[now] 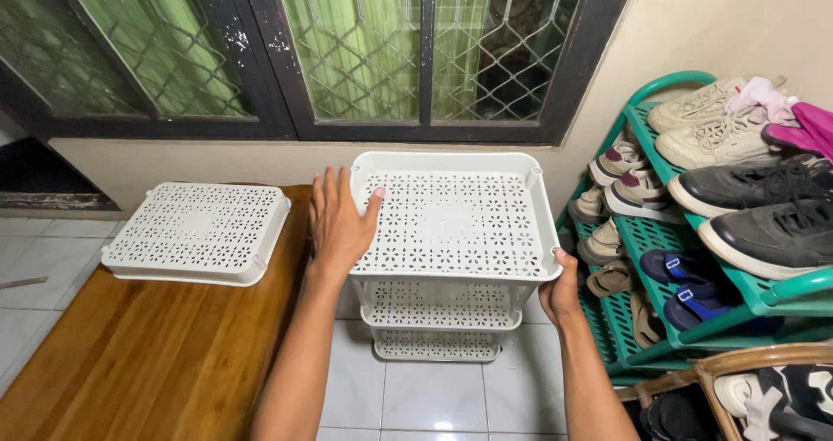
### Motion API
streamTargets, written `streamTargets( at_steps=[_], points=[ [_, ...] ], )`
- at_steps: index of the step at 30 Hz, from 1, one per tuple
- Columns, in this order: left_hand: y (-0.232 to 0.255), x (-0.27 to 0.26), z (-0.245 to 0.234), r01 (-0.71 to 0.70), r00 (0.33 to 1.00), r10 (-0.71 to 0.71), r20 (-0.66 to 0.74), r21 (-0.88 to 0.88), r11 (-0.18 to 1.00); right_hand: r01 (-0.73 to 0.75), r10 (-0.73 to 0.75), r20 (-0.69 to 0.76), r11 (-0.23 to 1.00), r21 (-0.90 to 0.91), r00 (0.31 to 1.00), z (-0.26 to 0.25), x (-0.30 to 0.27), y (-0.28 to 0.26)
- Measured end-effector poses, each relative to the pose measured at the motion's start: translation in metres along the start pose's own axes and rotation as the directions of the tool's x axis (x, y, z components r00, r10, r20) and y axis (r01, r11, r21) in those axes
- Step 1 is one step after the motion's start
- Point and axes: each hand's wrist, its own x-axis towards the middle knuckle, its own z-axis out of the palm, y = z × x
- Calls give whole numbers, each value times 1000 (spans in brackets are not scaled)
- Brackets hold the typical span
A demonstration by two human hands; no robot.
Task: The person assembles a white plastic storage shelf by stacking perforated trays and inserting vertical support poles. They place trays on the floor, insert poles into the corner holes, and stack additional trays to form a three-tier unit.
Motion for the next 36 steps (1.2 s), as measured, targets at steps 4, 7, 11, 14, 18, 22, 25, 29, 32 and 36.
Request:
streamTargets(
  at_steps=[4,7,11,14,18,22,25,29,32,36],
  points=[
    [84,-18,4,-394,919,392,-39,-127,910,44,-44,16,999,19,999,6,-4,-2],
    [161,-36,13,-653,757,634,-159,-246,717,91,-90,-6,995,35,996,16,-10,-6],
    [239,-30,31,-769,638,718,-278,-283,574,154,-148,-78,985,76,986,30,-19,-7],
    [270,-24,67,-774,632,715,-299,-304,556,194,-185,-101,977,85,978,34,-20,-8],
    [258,-37,131,-703,688,722,-68,-309,641,168,-167,-26,984,62,986,27,-19,-3],
    [239,-46,161,-657,696,702,154,-258,708,157,-149,-77,981,112,986,8,-3,18],
    [227,-35,145,-607,741,666,81,-343,717,115,-98,-129,985,132,987,-20,6,45],
    [166,-14,86,-501,838,542,60,-309,809,85,-51,-162,973,214,985,-48,26,67],
    [90,1,36,-285,953,298,55,-170,943,84,-48,-171,974,211,984,-51,24,70],
    [-3,1,-3,80,991,-103,-83,-244,967,104,-87,-94,974,203,992,-34,14,53]
  ],
)
